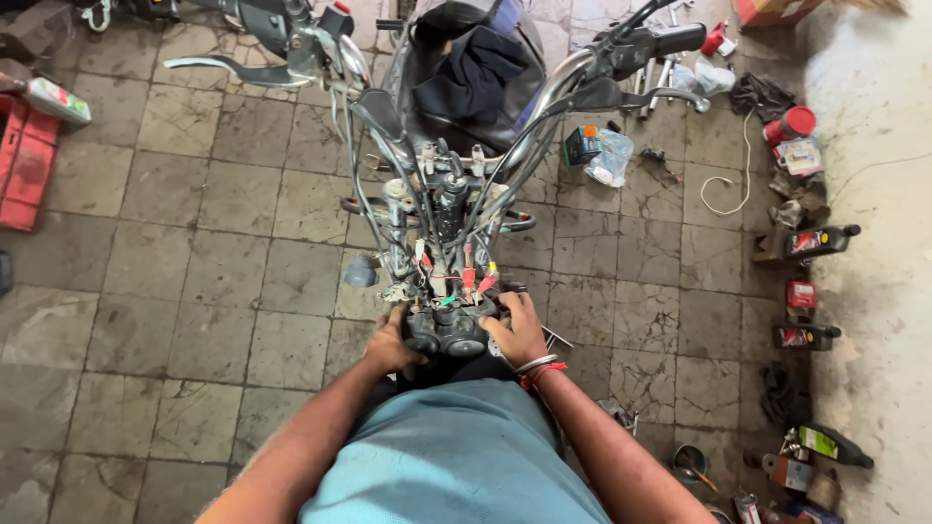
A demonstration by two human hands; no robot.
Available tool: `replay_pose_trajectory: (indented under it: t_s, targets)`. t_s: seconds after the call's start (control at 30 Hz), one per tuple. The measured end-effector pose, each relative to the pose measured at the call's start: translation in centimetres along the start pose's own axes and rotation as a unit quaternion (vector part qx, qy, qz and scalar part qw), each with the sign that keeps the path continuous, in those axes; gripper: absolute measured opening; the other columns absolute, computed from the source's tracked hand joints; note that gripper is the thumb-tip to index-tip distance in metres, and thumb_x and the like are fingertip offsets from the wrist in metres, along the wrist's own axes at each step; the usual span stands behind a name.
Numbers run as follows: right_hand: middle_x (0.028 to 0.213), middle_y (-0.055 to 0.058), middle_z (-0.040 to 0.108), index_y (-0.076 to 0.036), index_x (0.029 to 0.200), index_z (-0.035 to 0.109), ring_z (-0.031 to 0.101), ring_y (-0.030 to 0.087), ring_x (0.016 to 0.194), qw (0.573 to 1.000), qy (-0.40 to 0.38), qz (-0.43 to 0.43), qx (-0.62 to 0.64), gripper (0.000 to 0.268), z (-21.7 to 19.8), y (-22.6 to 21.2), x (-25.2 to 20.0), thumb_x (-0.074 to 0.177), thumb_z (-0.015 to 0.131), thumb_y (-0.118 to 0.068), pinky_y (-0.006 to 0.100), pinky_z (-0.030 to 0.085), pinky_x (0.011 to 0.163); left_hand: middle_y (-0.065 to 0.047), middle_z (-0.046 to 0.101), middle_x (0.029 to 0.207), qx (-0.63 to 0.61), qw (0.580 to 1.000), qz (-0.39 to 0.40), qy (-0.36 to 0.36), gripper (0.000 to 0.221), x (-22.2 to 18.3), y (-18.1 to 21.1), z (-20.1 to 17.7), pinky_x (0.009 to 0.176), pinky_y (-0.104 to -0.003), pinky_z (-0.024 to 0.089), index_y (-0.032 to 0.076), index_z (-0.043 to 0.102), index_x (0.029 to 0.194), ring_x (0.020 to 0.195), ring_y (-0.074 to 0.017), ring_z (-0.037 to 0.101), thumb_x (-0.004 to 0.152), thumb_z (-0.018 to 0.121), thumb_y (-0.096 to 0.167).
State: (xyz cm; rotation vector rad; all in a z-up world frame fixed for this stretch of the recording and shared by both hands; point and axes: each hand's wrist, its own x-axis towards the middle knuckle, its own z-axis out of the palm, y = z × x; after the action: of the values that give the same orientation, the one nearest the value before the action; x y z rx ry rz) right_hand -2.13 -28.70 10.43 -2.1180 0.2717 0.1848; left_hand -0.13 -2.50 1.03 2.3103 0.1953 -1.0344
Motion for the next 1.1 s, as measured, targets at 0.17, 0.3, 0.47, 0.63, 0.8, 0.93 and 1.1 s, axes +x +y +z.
replay_pose_trajectory:
  t_s: [0.17,0.3,0.47,0.63,0.8,0.93,1.1]
  targets:
    - [0.106,0.012,0.058,-0.003,0.112,0.063,0.062,0.019,0.081,0.999,0.000,-0.054,-0.001,0.043,-0.2,0.3,-0.9,0.081,0.084,-0.024,0.032,0.051,0.073,-0.026,0.044,0.150,0.103,0.995,0.001,-0.006,0.124,3.4,-2.8,1.8,0.110,-0.040,0.046,0.032,0.019,0.161,0.137,-0.0374,0.050,0.063,0.095,0.038]
    - [0.097,0.010,0.061,-0.005,0.129,0.044,0.064,0.014,0.078,0.985,0.002,-0.059,0.164,0.067,1.7,5.1,-1.8,0.076,0.083,-0.017,0.032,0.051,0.064,-0.018,0.064,0.135,0.084,0.996,0.011,-0.035,0.114,1.9,-2.1,1.4,0.103,-0.039,0.052,0.023,0.033,0.156,0.126,-0.0327,0.062,0.060,0.093,0.032]
    - [0.096,0.015,0.073,-0.005,0.119,0.052,0.071,0.018,0.083,0.991,0.009,0.047,0.126,0.049,2.1,12.0,-1.5,0.077,0.077,-0.006,0.034,0.058,0.077,-0.017,0.073,0.116,-0.032,0.999,-0.010,-0.041,0.098,-1.6,-1.2,-0.7,0.094,-0.036,0.058,0.013,0.050,0.146,0.109,-0.0290,0.072,0.057,0.091,0.022]
    - [0.108,0.011,0.070,-0.004,0.119,0.046,0.069,0.018,0.097,0.979,-0.045,0.053,0.190,0.069,3.0,14.3,-1.4,0.063,0.086,-0.010,0.035,0.056,0.084,-0.024,0.076,0.096,-0.262,0.957,-0.054,-0.112,0.095,-4.8,-2.5,-3.3,0.068,-0.045,0.065,-0.003,0.048,0.146,0.078,-0.0339,0.076,0.056,0.077,-0.001]
    - [0.147,0.013,0.056,-0.006,0.158,0.039,0.052,0.023,0.134,0.912,-0.345,0.144,0.172,0.103,1.4,6.4,-3.7,0.073,0.089,-0.033,0.034,0.037,0.113,-0.022,0.071,0.088,-0.376,0.907,-0.080,-0.170,0.108,-7.1,-4.7,-4.6,0.063,-0.043,0.066,-0.001,0.024,0.156,0.069,-0.0308,0.071,0.059,0.071,-0.005]
    - [0.154,0.012,0.042,-0.007,0.158,0.026,0.038,0.019,0.144,0.907,-0.387,0.113,0.122,0.111,-0.4,-0.2,-5.1,0.071,0.090,-0.031,0.033,0.027,0.118,-0.022,0.071,0.085,-0.391,0.904,-0.078,-0.156,0.103,-11.7,-2.5,-7.6,0.055,-0.041,0.062,0.000,0.035,0.155,0.064,-0.0286,0.070,0.058,0.068,0.004]
    - [0.135,0.013,0.061,-0.002,0.149,0.045,0.055,0.021,0.127,0.912,-0.314,0.055,0.258,0.095,-2.4,-6.0,-7.5,0.067,0.089,-0.020,0.031,0.038,0.111,-0.021,0.073,0.073,-0.380,0.905,-0.006,-0.191,0.099,-15.3,-0.5,-11.1,0.047,-0.037,0.057,0.002,0.039,0.150,0.059,-0.0262,0.070,0.056,0.064,0.014]
